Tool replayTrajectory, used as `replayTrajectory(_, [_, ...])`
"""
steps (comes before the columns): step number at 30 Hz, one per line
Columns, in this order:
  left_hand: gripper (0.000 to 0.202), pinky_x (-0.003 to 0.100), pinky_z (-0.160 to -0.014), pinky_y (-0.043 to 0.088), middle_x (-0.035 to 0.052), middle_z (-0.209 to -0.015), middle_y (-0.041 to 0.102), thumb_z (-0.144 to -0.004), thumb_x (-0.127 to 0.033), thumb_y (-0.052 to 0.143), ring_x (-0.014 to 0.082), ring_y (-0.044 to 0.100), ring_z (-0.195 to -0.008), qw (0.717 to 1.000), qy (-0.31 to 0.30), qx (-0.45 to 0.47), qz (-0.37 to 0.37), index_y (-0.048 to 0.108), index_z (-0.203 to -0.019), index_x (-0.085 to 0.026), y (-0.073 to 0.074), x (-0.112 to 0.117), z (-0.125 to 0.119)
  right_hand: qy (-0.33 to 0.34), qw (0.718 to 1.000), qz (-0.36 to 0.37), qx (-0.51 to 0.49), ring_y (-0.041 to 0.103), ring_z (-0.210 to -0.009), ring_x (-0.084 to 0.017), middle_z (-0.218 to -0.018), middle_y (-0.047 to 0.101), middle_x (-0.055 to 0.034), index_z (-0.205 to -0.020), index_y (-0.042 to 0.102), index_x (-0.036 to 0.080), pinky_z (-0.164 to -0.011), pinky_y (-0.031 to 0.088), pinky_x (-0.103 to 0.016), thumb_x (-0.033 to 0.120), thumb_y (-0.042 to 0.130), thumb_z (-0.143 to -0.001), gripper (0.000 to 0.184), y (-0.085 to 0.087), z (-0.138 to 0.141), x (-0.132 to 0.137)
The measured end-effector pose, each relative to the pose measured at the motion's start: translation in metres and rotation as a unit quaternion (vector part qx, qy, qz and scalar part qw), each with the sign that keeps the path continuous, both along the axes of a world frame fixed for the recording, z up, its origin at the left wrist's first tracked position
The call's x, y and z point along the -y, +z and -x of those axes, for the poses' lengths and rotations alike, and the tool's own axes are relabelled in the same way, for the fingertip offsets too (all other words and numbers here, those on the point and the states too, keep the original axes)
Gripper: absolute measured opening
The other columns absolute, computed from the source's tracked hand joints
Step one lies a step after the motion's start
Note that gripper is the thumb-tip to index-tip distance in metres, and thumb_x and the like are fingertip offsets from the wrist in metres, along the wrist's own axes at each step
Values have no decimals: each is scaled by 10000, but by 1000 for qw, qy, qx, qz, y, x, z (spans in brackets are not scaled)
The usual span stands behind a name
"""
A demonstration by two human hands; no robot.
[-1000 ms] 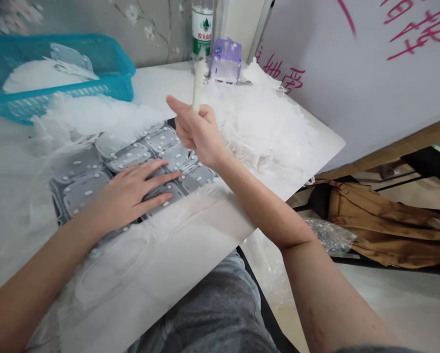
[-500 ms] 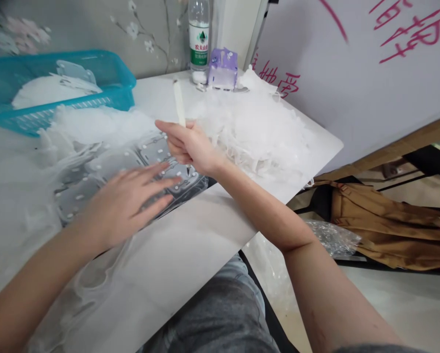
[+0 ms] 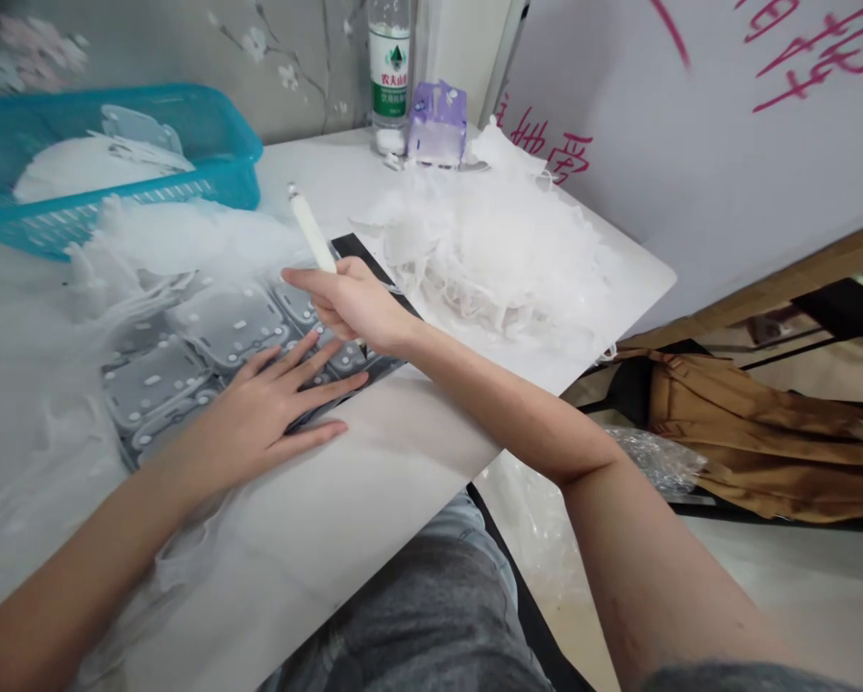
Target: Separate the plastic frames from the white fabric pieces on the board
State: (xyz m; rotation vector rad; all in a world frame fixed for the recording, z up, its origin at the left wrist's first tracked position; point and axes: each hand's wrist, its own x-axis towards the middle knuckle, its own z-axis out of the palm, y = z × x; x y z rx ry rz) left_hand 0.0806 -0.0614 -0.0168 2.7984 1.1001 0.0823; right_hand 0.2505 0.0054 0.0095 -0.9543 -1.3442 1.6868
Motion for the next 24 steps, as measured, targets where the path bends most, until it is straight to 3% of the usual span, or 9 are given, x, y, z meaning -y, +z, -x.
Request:
replayTrajectory(4, [514, 555, -1105, 258, 54, -1544, 336, -945, -574, 351, 343, 248, -1434, 1000, -2, 4, -6, 423, -1422, -396, -2, 0, 0, 13, 999, -33, -15, 102, -421, -57, -454, 151, 88, -496, 201, 223, -360, 145, -229, 373, 569, -871, 546, -4, 1, 1])
replayTrajectory(13, [528, 551, -1109, 253, 84, -1532, 356, -946, -585, 331, 334, 273, -1426, 1000, -4, 2, -11, 439, -1418, -375, 0, 0, 0, 20, 999, -36, -21, 119, -428, -60, -448, 163, 83, -481, 207, 223, -365, 151, -229, 364, 568, -865, 546, -3, 2, 3])
replayTrajectory(19, [530, 561, -1113, 241, 86, -1532, 357, -948, -589, 320, 340, 240, -1437, 1000, -3, -9, 4, 456, -1409, -367, 2, 0, -2, 0, 998, -57, -3, 137, -446, -59, -474, 157, 78, -499, 216, 214, -371, 199, -209, 398, 601, -861, 560, -2, 6, 9])
replayTrajectory(24, [532, 544, -1090, 281, 112, -1524, 366, -933, -601, 350, 351, 317, -1403, 1000, 10, -9, -5, 490, -1387, -363, 2, 0, -2, -4, 999, -52, -5, 191, -419, -49, -472, 162, 78, -488, 238, 209, -370, 260, -186, 341, 609, -862, 543, 4, 8, 15])
